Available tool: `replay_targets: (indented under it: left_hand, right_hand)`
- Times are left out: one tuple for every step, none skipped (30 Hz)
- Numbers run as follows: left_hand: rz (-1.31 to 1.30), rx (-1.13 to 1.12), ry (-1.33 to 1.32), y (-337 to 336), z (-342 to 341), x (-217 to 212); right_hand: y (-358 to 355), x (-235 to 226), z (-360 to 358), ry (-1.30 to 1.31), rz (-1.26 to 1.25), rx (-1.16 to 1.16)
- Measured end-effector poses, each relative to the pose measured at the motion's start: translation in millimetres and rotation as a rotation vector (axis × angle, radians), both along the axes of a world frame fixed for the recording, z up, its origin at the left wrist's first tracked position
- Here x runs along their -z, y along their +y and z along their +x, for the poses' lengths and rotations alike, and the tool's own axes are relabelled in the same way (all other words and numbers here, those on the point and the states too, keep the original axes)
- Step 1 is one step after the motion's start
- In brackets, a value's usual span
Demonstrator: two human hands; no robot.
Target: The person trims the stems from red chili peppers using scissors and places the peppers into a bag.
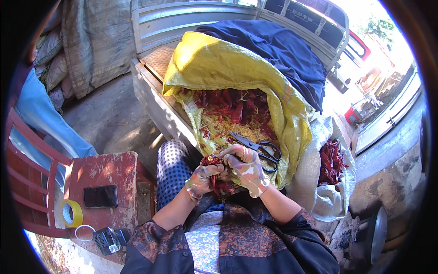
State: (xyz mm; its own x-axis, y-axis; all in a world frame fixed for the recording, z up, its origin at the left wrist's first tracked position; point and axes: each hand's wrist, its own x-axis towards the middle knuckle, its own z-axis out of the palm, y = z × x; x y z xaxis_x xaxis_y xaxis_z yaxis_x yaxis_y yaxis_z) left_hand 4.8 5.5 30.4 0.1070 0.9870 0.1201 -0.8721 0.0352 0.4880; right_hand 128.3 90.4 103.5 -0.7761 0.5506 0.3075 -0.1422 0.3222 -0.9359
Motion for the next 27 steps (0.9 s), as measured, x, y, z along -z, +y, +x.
replay_targets:
  left_hand:
    - [-0.022,-0.027,0.008,1,1,2]
    - [-0.045,-0.053,0.018,1,4,0]
    - [-0.068,-0.079,0.027,0,5,-3]
    - [-0.088,-0.078,0.022,-3,6,-6]
    - [-0.108,-0.075,0.015,-7,8,-9]
    - [-0.127,-0.072,0.008,-9,9,-10]
    - [-0.101,-0.093,0.043,-8,10,-9]
    - [-0.073,-0.114,0.076,-7,10,-5]
    - [-0.046,-0.135,0.109,-6,9,-3]
    - [-0.075,-0.157,0.093,-5,8,-2]
    - [-0.099,-0.18,0.08,-3,4,-4]
    - [-0.123,-0.203,0.067,-1,2,-5]
    - [-0.109,-0.256,0.111,-3,1,-10]
    - [-0.089,-0.26,0.172,-5,0,-15]
    - [-0.073,-0.267,0.23,-7,0,-20]
    - [-0.056,-0.273,0.288,-8,-1,-22]
    - [-0.022,-0.323,0.344,-5,-6,-9]
    - [-0.003,-0.307,0.3,-4,-10,-1]
    - [0.015,-0.291,0.256,-4,-15,5]
    - [0.033,-0.272,0.214,-3,-17,7]
    - [0.013,-0.286,0.199,-5,-16,0]
    - [0.011,-0.297,0.197,-4,-16,0]
    - [0.005,-0.309,0.196,-2,-16,-1]
    - [-0.004,-0.326,0.199,-3,-18,-2]
    - [-0.013,-0.32,0.192,-4,-19,-1]
    - [-0.016,-0.307,0.185,-3,-22,2]
    - [-0.024,-0.293,0.176,-3,-22,5]
  right_hand:
    - [-4,-4,1,-0.021,-0.116,0.014]
    - [-2,0,1,-0.035,-0.167,0.017]
    - [-1,3,1,-0.05,-0.218,0.018]
    - [1,7,0,-0.065,-0.27,0.019]
    - [-1,4,1,-0.063,-0.457,-0.012]
    - [0,2,0,-0.074,-0.597,-0.028]
    - [1,0,0,-0.081,-0.74,-0.033]
    - [2,-3,-1,-0.087,-0.879,-0.027]
    - [0,-8,0,-0.042,-0.929,-0.026]
    - [1,-6,1,-0.026,-0.881,0.006]
    - [3,-4,1,-0.012,-0.829,0.038]
    - [5,-3,1,-0.001,-0.777,0.069]
    - [11,2,4,-0.008,-0.68,0.083]
    - [20,10,9,-0.01,-0.584,0.099]
    - [28,16,15,-0.148,-0.449,0.064]
    - [35,22,21,-0.274,-0.304,0.028]
    - [30,13,23,-0.415,-0.091,-0.01]
    - [28,6,26,-0.55,0.127,-0.043]
    - [38,17,29,-0.405,0.035,-0.078]
    - [49,28,33,-0.26,-0.056,-0.123]
    - [61,31,31,-0.205,-0.132,-0.099]
    - [73,29,28,-0.164,-0.171,-0.059]
    - [83,25,25,-0.121,-0.21,-0.021]
    - [76,-13,13,-0.575,0.621,0.191]
    - [83,-9,2,-0.471,0.341,0.29]
    - [87,-8,-8,-0.474,0.307,0.379]
    - [92,-6,-17,-0.474,0.267,0.467]
